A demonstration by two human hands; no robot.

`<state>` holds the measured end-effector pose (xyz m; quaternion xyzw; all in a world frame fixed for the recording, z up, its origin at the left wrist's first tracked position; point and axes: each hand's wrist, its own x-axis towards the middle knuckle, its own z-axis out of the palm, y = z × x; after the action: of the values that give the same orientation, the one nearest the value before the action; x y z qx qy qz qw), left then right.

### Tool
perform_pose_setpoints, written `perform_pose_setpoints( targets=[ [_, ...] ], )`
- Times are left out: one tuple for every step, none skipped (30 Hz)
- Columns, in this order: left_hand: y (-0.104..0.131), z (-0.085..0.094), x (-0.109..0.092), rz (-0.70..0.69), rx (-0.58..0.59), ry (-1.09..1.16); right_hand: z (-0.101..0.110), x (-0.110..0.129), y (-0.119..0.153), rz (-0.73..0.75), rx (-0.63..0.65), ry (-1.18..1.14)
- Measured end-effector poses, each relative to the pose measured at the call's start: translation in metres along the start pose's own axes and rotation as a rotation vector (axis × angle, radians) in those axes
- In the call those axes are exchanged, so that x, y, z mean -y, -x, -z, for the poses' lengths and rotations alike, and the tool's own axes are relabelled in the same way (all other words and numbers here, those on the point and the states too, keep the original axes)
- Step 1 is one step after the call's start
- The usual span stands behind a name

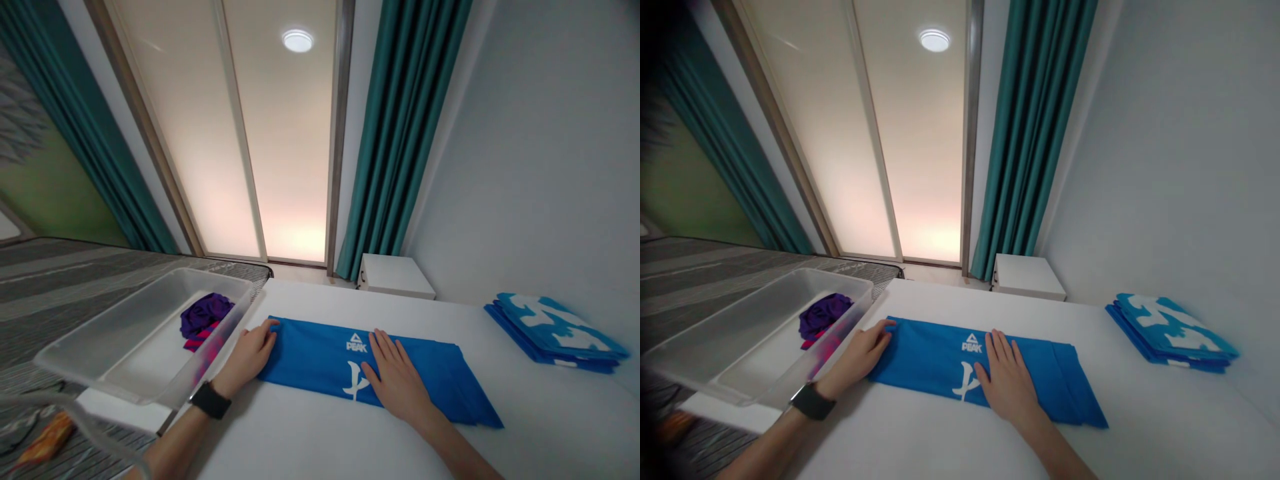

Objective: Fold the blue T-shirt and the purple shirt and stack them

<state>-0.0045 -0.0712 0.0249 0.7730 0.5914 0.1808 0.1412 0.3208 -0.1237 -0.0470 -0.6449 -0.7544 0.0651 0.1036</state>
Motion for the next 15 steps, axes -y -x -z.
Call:
perform_pose_setpoints(
  targets=[
    [0.001, -0.002, 0.000, -0.004, 0.001, -0.015, -0.001, -0.001, 0.000, 0.001, -0.003, 0.002],
    [0.003, -0.004, 0.000, -0.005, -0.007, -0.020, -0.001, -0.001, 0.000, 0.003, -0.007, 0.004],
    [0.004, -0.006, 0.001, -0.006, -0.020, -0.015, -0.002, -0.002, 0.000, 0.004, -0.010, 0.007],
    [0.006, -0.008, 0.002, -0.008, -0.030, -0.001, -0.002, -0.003, 0.000, 0.003, -0.012, 0.012],
    [0.008, -0.008, 0.003, -0.017, -0.034, 0.021, -0.002, -0.004, 0.000, 0.002, -0.015, 0.016],
    [0.010, -0.007, 0.005, -0.032, -0.036, 0.047, -0.002, -0.005, 0.000, 0.005, -0.018, 0.019],
    [0.013, -0.005, 0.007, -0.052, -0.034, 0.074, -0.002, -0.005, -0.001, 0.013, -0.023, 0.020],
    [0.016, -0.002, 0.009, -0.077, -0.032, 0.100, -0.001, -0.004, -0.003, 0.031, -0.031, 0.017],
    [0.020, 0.000, 0.012, -0.105, -0.037, 0.120, 0.000, -0.002, -0.005, 0.063, -0.039, 0.009],
    [0.023, 0.002, 0.014, -0.131, -0.053, 0.131, 0.001, 0.002, -0.009, 0.108, -0.047, -0.005],
    [0.026, 0.004, 0.016, -0.155, -0.079, 0.132, 0.002, 0.008, -0.014, 0.161, -0.055, -0.025],
    [0.029, 0.004, 0.018, -0.173, -0.110, 0.124, 0.003, 0.015, -0.021, 0.218, -0.064, -0.052],
    [0.032, 0.004, 0.020, -0.184, -0.142, 0.112, 0.004, 0.024, -0.029, 0.276, -0.072, -0.085],
    [0.033, 0.002, 0.022, -0.190, -0.167, 0.100, 0.005, 0.035, -0.039, 0.323, -0.090, -0.124],
    [0.035, 0.000, 0.023, -0.192, -0.184, 0.090, 0.006, 0.047, -0.051, 0.366, -0.104, -0.168]
  ],
)
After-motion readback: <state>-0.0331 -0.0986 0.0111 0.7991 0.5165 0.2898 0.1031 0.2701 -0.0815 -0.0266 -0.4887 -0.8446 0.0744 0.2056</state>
